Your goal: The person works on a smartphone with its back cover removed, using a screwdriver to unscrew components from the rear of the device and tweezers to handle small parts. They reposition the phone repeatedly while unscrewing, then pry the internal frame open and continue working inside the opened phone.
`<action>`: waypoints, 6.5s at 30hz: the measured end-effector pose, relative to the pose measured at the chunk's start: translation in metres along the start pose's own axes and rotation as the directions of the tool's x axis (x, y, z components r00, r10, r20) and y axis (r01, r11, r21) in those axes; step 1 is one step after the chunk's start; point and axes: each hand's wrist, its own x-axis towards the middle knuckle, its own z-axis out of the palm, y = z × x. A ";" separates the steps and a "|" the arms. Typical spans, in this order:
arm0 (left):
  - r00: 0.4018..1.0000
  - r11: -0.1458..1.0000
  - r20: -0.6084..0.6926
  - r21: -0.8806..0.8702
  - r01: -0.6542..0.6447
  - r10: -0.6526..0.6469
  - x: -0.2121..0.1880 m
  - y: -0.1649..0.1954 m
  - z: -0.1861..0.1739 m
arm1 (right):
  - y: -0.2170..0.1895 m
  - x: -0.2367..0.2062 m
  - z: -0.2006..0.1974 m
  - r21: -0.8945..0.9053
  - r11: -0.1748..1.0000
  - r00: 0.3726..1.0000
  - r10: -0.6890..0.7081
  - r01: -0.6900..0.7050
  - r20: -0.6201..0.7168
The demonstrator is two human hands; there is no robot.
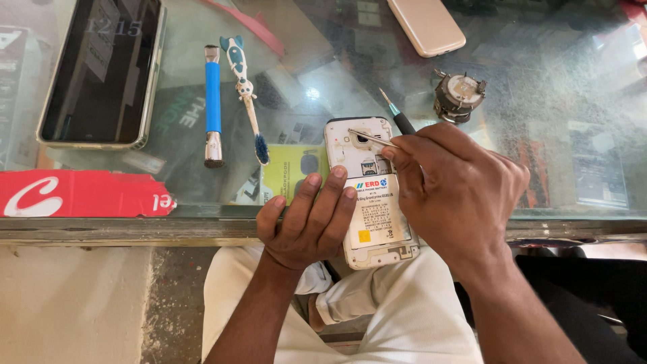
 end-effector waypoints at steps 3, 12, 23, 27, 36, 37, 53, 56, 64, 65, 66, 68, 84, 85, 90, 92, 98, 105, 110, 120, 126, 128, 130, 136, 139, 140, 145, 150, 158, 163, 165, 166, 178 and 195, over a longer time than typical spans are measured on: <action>1.000 1.000 0.000 -0.010 -0.008 0.008 -0.001 -0.002 -0.001 | 0.001 0.000 0.000 0.043 0.999 1.000 0.024 -0.024 0.008; 1.000 1.000 -0.006 -0.002 0.005 -0.005 0.002 -0.002 -0.001 | -0.004 0.004 -0.008 0.093 0.988 0.992 0.118 -0.122 0.049; 1.000 1.000 -0.005 -0.012 0.007 -0.007 0.005 0.010 0.000 | 0.022 -0.017 -0.025 0.143 0.977 0.987 0.159 -0.158 0.004; 1.000 1.000 -0.004 -0.007 0.003 -0.003 0.006 0.015 0.000 | 0.026 -0.022 -0.027 0.139 0.978 0.987 0.160 -0.157 -0.011; 1.000 1.000 -0.004 -0.012 0.010 -0.010 0.006 0.021 0.006 | 0.035 -0.021 -0.028 0.133 0.970 0.979 0.204 -0.202 -0.006; 1.000 1.000 -0.006 -0.009 0.010 -0.010 0.006 0.021 0.006 | 0.034 -0.022 -0.029 0.130 0.971 0.979 0.202 -0.199 -0.015; 1.000 1.000 -0.007 -0.017 0.011 -0.011 0.003 0.019 0.011 | 0.091 -0.035 -0.023 0.501 0.796 0.890 0.444 -0.339 -0.104; 1.000 1.000 -0.003 -0.018 0.013 -0.013 0.004 0.022 0.012 | 0.098 -0.041 -0.021 0.635 0.711 0.870 0.478 -0.302 -0.122; 1.000 1.000 -0.005 -0.025 0.015 -0.015 0.006 0.026 0.009 | 0.094 -0.042 -0.027 0.607 0.706 0.826 0.546 -0.365 -0.138; 1.000 1.000 -0.007 -0.019 0.014 -0.014 0.006 0.026 0.009 | 0.093 -0.041 -0.027 0.613 0.707 0.834 0.535 -0.353 -0.136; 1.000 1.000 -0.009 -0.013 0.014 -0.014 0.006 0.026 0.009 | 0.093 -0.041 -0.028 0.619 0.707 0.842 0.523 -0.341 -0.134; 1.000 1.000 -0.007 -0.016 0.010 -0.010 0.006 0.025 0.009 | 0.091 -0.040 -0.027 0.613 0.713 0.846 0.517 -0.340 -0.133; 1.000 1.000 -0.012 -0.001 0.001 -0.001 -0.002 0.012 0.012 | 0.081 -0.038 -0.016 0.533 0.761 0.833 0.526 -0.370 -0.172; 1.000 1.000 -0.013 -0.004 0.003 -0.003 -0.002 0.012 0.012 | 0.081 -0.038 -0.016 0.528 0.760 0.829 0.533 -0.380 -0.171; 1.000 1.000 -0.011 -0.009 0.004 -0.004 -0.004 0.012 0.013 | 0.079 -0.036 -0.015 0.521 0.766 0.833 0.526 -0.376 -0.172; 1.000 1.000 -0.006 -0.008 0.005 -0.005 -0.006 0.013 0.013 | 0.078 -0.036 -0.015 0.512 0.773 0.838 0.519 -0.375 -0.170; 1.000 0.997 0.019 -0.070 0.018 -0.017 0.000 0.012 0.008 | 0.076 -0.035 -0.013 0.509 0.776 0.836 0.518 -0.373 -0.179; 0.974 0.936 0.173 -0.296 0.192 -0.145 0.022 0.027 -0.030 | 0.076 -0.031 -0.014 0.403 0.826 0.841 0.500 -0.394 -0.204; 0.931 0.861 0.315 -0.405 0.308 -0.185 0.048 0.021 -0.055 | 0.074 -0.029 -0.015 0.371 0.839 0.842 0.494 -0.397 -0.216; 0.499 0.198 0.582 -0.503 0.841 -0.642 0.126 -0.014 -0.073 | 0.081 -0.037 -0.019 0.344 0.856 0.853 0.472 -0.385 -0.220; 0.501 -0.059 0.576 -0.692 0.720 -0.646 0.147 -0.033 -0.057 | 0.080 -0.036 -0.024 0.362 0.847 0.852 0.481 -0.389 -0.208; 0.490 -0.067 0.572 -0.692 0.719 -0.658 0.148 -0.029 -0.055 | 0.081 -0.036 -0.024 0.359 0.848 0.852 0.479 -0.389 -0.210; 0.483 0.038 0.565 -0.623 0.781 -0.669 0.146 -0.021 -0.056 | 0.083 -0.036 -0.024 0.360 0.844 0.847 0.489 -0.398 -0.210; 0.859 0.639 0.342 -0.574 0.513 -0.382 0.120 0.011 -0.068 | 0.091 -0.036 -0.023 0.341 0.844 0.840 0.498 -0.414 -0.215; 0.915 0.727 0.341 -0.571 0.383 -0.214 0.103 0.023 -0.069 | 0.095 -0.039 -0.023 0.359 0.842 0.841 0.495 -0.403 -0.217; 0.926 0.751 0.341 -0.566 0.340 -0.162 0.098 0.027 -0.069 | 0.096 -0.040 -0.024 0.352 0.856 0.855 0.470 -0.380 -0.220; 0.943 0.820 0.328 -0.526 0.224 -0.047 0.076 0.032 -0.067 | 0.101 -0.047 -0.020 0.385 0.834 0.826 0.506 -0.396 -0.246; 0.939 0.876 0.338 -0.430 0.217 -0.066 0.064 0.029 -0.060 | 0.112 -0.055 -0.013 0.525 0.799 0.833 0.483 -0.293 -0.271; 0.956 0.906 0.273 -0.371 0.206 -0.106 0.047 0.037 -0.043 | 0.127 -0.055 -0.012 0.790 0.551 0.777 0.609 -0.268 -0.161; 0.987 0.928 0.145 -0.356 0.113 -0.064 0.032 0.032 -0.022 | 0.127 -0.049 -0.017 0.797 0.508 0.763 0.639 -0.326 -0.095; 0.998 0.945 0.041 -0.322 0.050 -0.039 0.027 0.030 -0.011 | 0.130 -0.044 -0.020 0.840 0.418 0.742 0.670 -0.345 -0.028; 1.000 0.963 0.010 -0.270 0.021 -0.019 0.024 0.029 -0.005 | 0.130 -0.041 -0.020 0.858 0.371 0.730 0.683 -0.355 0.006; 0.998 0.993 -0.041 -0.108 -0.042 0.038 0.013 0.028 -0.001 | 0.084 -0.039 -0.027 0.285 0.852 0.883 0.467 -0.439 -0.036; 0.999 0.998 -0.047 -0.053 -0.020 0.017 0.021 0.041 0.003 | 0.077 -0.017 -0.037 0.508 0.703 0.816 0.578 -0.497 -0.001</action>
